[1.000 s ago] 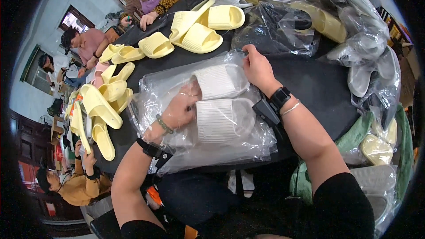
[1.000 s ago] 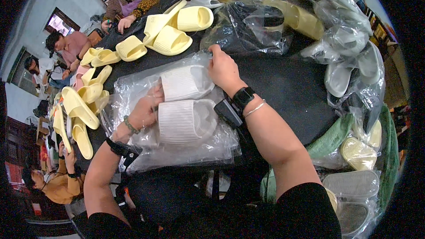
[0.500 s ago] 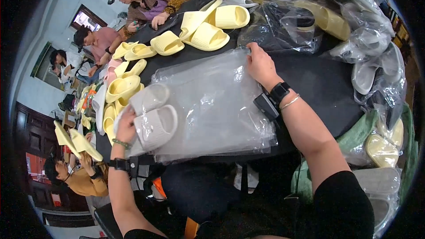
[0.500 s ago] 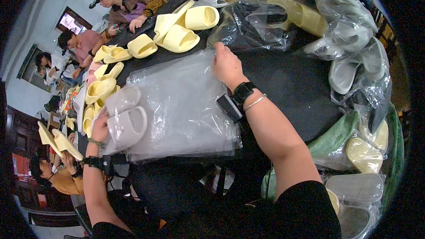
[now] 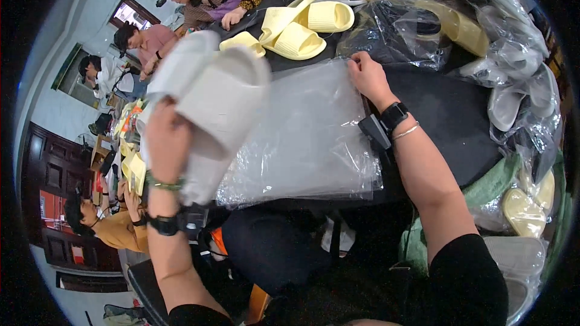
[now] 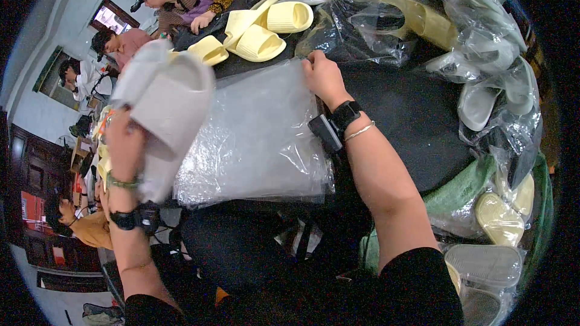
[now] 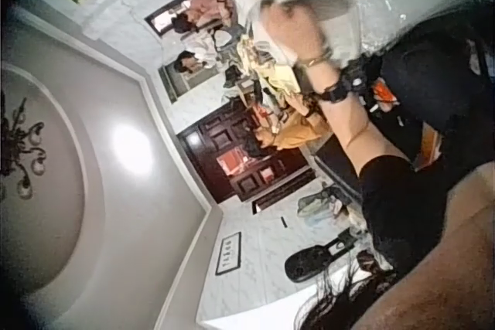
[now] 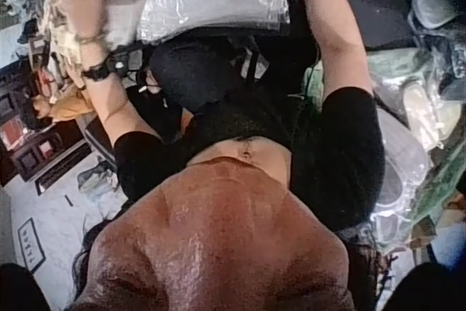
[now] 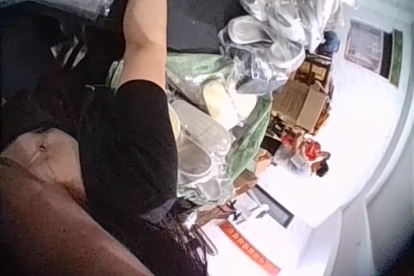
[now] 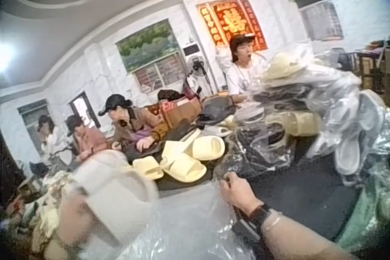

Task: The recorder is packing pairs of sandals into plastic bags in a manufacturing environment.

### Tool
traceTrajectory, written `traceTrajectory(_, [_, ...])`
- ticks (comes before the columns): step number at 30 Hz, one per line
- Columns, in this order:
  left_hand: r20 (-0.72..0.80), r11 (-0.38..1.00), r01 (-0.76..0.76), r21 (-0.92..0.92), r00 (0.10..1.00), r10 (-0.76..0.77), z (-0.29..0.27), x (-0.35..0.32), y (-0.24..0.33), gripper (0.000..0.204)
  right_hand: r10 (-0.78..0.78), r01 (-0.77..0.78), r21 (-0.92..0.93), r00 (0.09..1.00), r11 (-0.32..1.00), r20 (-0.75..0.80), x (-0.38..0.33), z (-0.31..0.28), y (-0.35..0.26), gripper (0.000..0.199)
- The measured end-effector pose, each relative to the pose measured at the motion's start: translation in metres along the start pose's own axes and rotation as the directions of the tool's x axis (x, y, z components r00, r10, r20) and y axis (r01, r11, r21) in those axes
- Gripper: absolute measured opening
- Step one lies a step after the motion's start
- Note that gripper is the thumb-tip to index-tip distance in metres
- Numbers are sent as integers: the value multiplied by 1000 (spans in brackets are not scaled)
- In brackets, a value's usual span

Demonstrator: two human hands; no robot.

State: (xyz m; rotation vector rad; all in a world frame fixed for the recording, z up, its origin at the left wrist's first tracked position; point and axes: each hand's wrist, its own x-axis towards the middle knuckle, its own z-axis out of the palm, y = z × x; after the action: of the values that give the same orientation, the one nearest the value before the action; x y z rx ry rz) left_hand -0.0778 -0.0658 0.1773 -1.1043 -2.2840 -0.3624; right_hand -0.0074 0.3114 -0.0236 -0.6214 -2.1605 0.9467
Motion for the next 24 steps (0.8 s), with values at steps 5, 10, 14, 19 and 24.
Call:
traceTrajectory(5, [211, 939, -57, -338, 968, 134, 97, -18, 79, 16, 42, -56, 118, 991, 991, 124, 2, -1, -3, 31])
traceTrajectory(10, [233, 927, 55, -370, 972, 35, 159, -44, 87, 14, -9, -3, 95, 992, 995, 125, 2, -3, -11, 27])
traceTrajectory(14, [312, 930, 135, -343, 950, -22, 159, -46, 78, 15, -57, 57, 8, 987, 998, 148, 2, -6, -14, 22])
traceTrajectory(19, [383, 882, 253, -398, 919, -91, 143, -39, 80, 16, -280, 282, 25, 958, 959, -61, -4, -29, -37, 17])
traceTrajectory(24, [237, 943, 145, -298, 969, -74, 131, -36, 61, 15, -360, 296, 295, 913, 908, 193, -12, -39, -50, 16])
